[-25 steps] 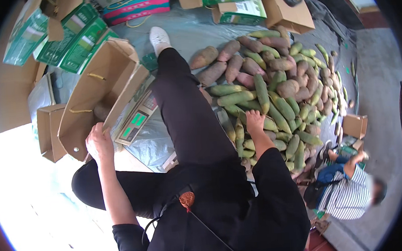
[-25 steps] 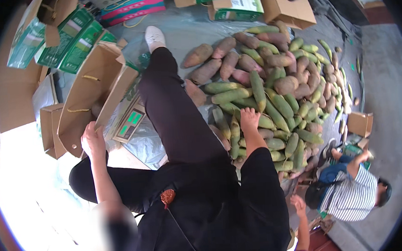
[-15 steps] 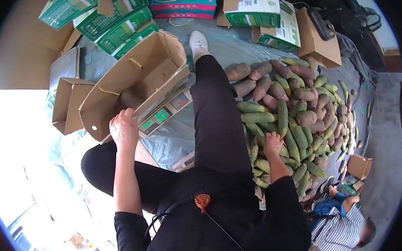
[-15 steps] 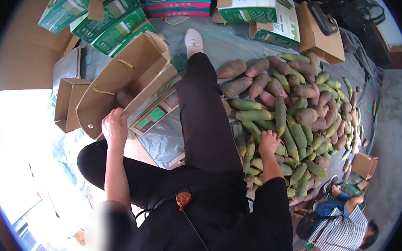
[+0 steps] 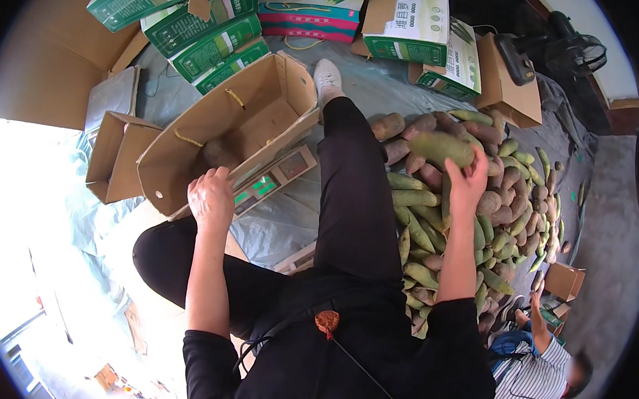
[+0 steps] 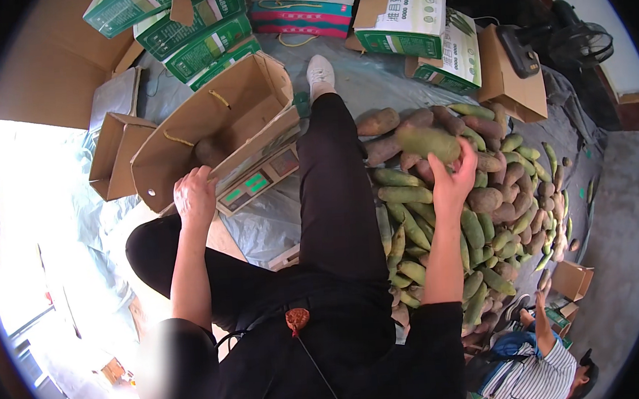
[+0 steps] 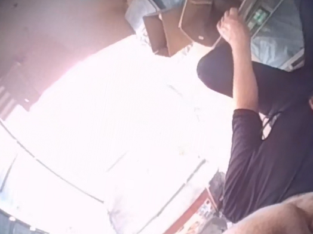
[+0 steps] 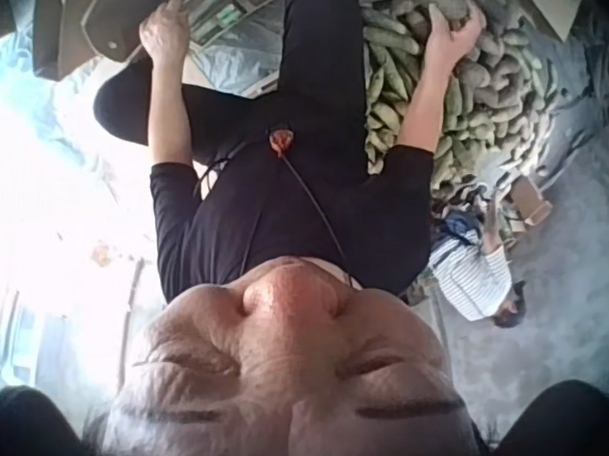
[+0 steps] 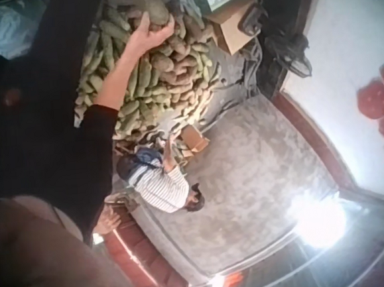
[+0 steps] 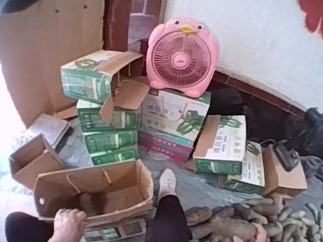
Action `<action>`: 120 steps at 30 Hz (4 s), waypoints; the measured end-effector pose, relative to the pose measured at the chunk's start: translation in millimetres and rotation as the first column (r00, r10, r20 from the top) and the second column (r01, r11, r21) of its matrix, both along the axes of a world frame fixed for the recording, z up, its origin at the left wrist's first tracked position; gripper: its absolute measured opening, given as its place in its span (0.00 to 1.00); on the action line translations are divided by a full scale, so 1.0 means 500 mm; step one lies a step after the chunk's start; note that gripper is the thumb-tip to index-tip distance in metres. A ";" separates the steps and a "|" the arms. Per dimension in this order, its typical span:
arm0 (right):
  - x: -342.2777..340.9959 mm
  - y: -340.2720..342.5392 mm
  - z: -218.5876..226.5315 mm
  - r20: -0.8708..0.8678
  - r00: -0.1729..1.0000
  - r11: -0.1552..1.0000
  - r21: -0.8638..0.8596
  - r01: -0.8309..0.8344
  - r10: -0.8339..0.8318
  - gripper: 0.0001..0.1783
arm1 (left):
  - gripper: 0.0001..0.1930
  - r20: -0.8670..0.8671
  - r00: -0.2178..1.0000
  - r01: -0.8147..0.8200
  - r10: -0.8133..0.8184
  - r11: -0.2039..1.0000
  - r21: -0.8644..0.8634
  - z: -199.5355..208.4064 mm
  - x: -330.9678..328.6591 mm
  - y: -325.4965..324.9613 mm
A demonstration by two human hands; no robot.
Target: Packing corn from a pile into cardboard boxes and weighing them on a scale.
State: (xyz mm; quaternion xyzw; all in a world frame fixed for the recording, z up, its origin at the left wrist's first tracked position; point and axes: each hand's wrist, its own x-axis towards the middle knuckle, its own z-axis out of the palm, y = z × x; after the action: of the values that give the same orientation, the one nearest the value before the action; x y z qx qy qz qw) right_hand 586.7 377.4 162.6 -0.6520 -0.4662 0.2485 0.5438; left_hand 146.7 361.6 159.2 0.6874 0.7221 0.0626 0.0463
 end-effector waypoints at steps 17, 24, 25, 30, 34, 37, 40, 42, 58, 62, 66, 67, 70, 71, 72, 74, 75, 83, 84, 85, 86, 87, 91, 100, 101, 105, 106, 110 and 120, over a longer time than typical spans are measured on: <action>-0.439 0.209 0.067 -0.093 0.861 0.864 -0.025 -0.503 0.499 0.33 | 0.09 -0.016 0.999 0.031 -0.032 0.998 -0.049 -0.005 0.014 0.012; -0.220 0.166 -0.017 0.094 0.946 0.949 -0.086 -0.303 0.311 0.18 | 0.08 -0.030 0.997 0.077 -0.077 0.997 -0.012 0.000 0.016 0.004; -0.165 0.148 -0.056 0.120 0.959 0.960 -0.147 -0.239 0.257 0.17 | 0.08 -0.028 0.996 0.085 -0.085 0.996 -0.015 -0.004 0.017 0.005; 0.114 -0.030 -0.274 0.287 0.954 0.842 -0.490 0.226 -0.089 0.16 | 0.08 0.003 0.998 0.056 -0.056 0.997 -0.061 -0.012 0.015 0.008; 0.243 -0.215 -0.392 0.436 0.845 0.469 -0.703 0.535 -0.311 0.20 | 0.07 0.018 0.999 0.033 -0.032 0.998 -0.050 -0.006 0.014 0.001; 0.289 -0.314 -0.434 0.494 0.815 0.386 -0.718 0.579 -0.302 0.23 | 0.07 0.042 0.999 0.011 -0.008 0.998 -0.060 -0.012 0.015 0.007; 0.301 -0.354 -0.453 0.462 0.862 0.243 -0.830 0.503 -0.207 0.30 | 0.07 0.083 0.997 0.007 -0.005 0.999 -0.033 -0.014 0.012 0.008; 0.297 -0.371 -0.472 0.423 0.851 0.262 -0.822 0.505 -0.311 0.31 | 0.07 0.080 0.997 0.013 -0.011 0.999 -0.035 -0.020 0.015 0.012; 0.535 -0.511 -0.703 0.492 0.864 0.235 -0.857 0.459 0.106 0.11 | 0.09 0.066 0.998 0.014 -0.012 0.999 -0.044 -0.032 0.034 0.014; 0.212 -0.322 -0.598 0.135 0.748 0.079 -0.967 0.243 -0.649 0.07 | 0.09 -0.131 0.990 -0.050 0.044 0.998 -0.041 0.051 -0.011 -0.020; 0.265 -0.326 -0.497 -0.079 0.442 0.228 -0.928 0.294 -0.894 0.15 | 0.08 0.019 1.000 0.005 -0.004 1.000 -0.029 0.007 0.010 0.004; 0.263 -0.320 -0.492 -0.078 0.447 0.234 -0.923 0.305 -0.891 0.15 | 0.08 0.033 0.999 0.018 -0.017 0.999 -0.031 0.005 0.013 0.007; 0.257 -0.319 -0.497 -0.013 0.356 0.225 -0.798 0.559 -0.934 0.24 | 0.08 0.037 0.999 0.009 -0.008 0.999 -0.033 0.005 0.014 0.004; 0.268 -0.322 -0.501 -0.014 0.357 0.228 -0.794 0.563 -0.934 0.24 | 0.08 0.042 0.999 0.008 -0.007 1.000 -0.029 0.007 0.014 0.004; 0.278 -0.323 -0.508 -0.090 0.384 0.257 -0.875 0.410 -0.919 0.21 | 0.08 0.033 0.999 0.005 -0.004 0.999 -0.033 0.008 0.012 0.004; 0.316 -0.326 -0.526 -0.168 0.393 0.264 -0.943 0.204 -0.904 0.11 | 0.08 0.035 0.999 0.006 -0.005 0.999 -0.035 0.008 0.014 0.008; 0.335 -0.332 -0.531 -0.168 0.393 0.268 -0.939 0.217 -0.904 0.11 | 0.08 0.048 0.999 0.008 -0.007 1.000 -0.030 0.005 0.015 0.010; 0.296 -0.324 -0.537 0.158 0.662 0.086 -0.943 0.321 -0.733 0.06 | 0.09 0.041 0.999 -0.007 0.008 0.999 -0.034 0.007 0.006 0.004; 0.314 -0.332 -0.550 0.157 0.690 0.111 -0.939 0.326 -0.707 0.05 | 0.09 0.054 0.999 0.000 0.001 1.000 -0.032 0.006 0.009 0.007; 0.315 -0.332 -0.558 0.154 0.692 0.110 -0.940 0.322 -0.706 0.05 | 0.09 0.049 0.999 -0.001 0.003 0.999 -0.032 0.006 0.009 0.007; 0.315 -0.334 -0.565 0.275 0.805 0.045 -0.936 0.349 -0.526 0.09 | 0.08 0.051 0.999 -0.001 0.002 1.000 -0.022 0.006 0.010 0.008; 0.317 -0.335 -0.571 0.373 0.873 -0.012 -0.921 0.389 -0.314 0.14 | 0.08 0.054 0.999 0.001 -0.001 1.000 -0.012 0.004 0.012 0.008; 0.341 -0.378 -0.580 0.494 0.691 0.320 -0.869 0.377 0.527 0.16 | 0.07 0.053 0.999 0.001 0.001 1.000 -0.028 0.001 0.011 0.011; 0.290 -0.235 -0.379 0.029 0.759 0.619 -0.559 0.552 -0.651 0.09 | 0.07 0.032 0.999 -0.014 0.015 0.999 -0.046 0.005 0.004 0.004; 0.305 -0.197 -0.347 -0.239 0.657 0.647 -0.581 0.494 -0.715 0.10 | 0.07 0.040 0.999 -0.007 0.008 0.999 -0.036 0.005 0.005 0.006; 0.265 -0.066 -0.202 -0.251 0.665 0.678 -0.519 0.521 -0.703 0.06 | 0.07 0.037 0.999 0.012 -0.011 0.999 -0.031 0.008 0.014 0.010; 0.246 -0.051 -0.175 -0.253 0.726 0.731 -0.494 0.471 -0.639 0.06 | 0.07 0.035 0.999 0.017 -0.016 0.999 -0.036 0.007 0.017 0.012; 0.095 0.006 -0.044 -0.357 0.890 0.933 -0.318 0.169 -0.283 0.06 | 0.08 -0.006 1.000 0.012 -0.012 1.000 -0.021 0.008 0.005 0.000; -0.262 0.171 0.220 -0.347 0.704 0.775 0.127 -0.620 0.620 0.05 | 0.10 0.010 1.000 0.018 -0.018 0.999 -0.027 0.012 0.018 0.004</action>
State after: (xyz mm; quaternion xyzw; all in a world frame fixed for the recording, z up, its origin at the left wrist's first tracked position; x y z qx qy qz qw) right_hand 455.6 462.8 272.4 -0.3984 -0.5470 0.5344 0.5064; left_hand 155.5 363.7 165.1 0.6930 0.7163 0.0556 0.0596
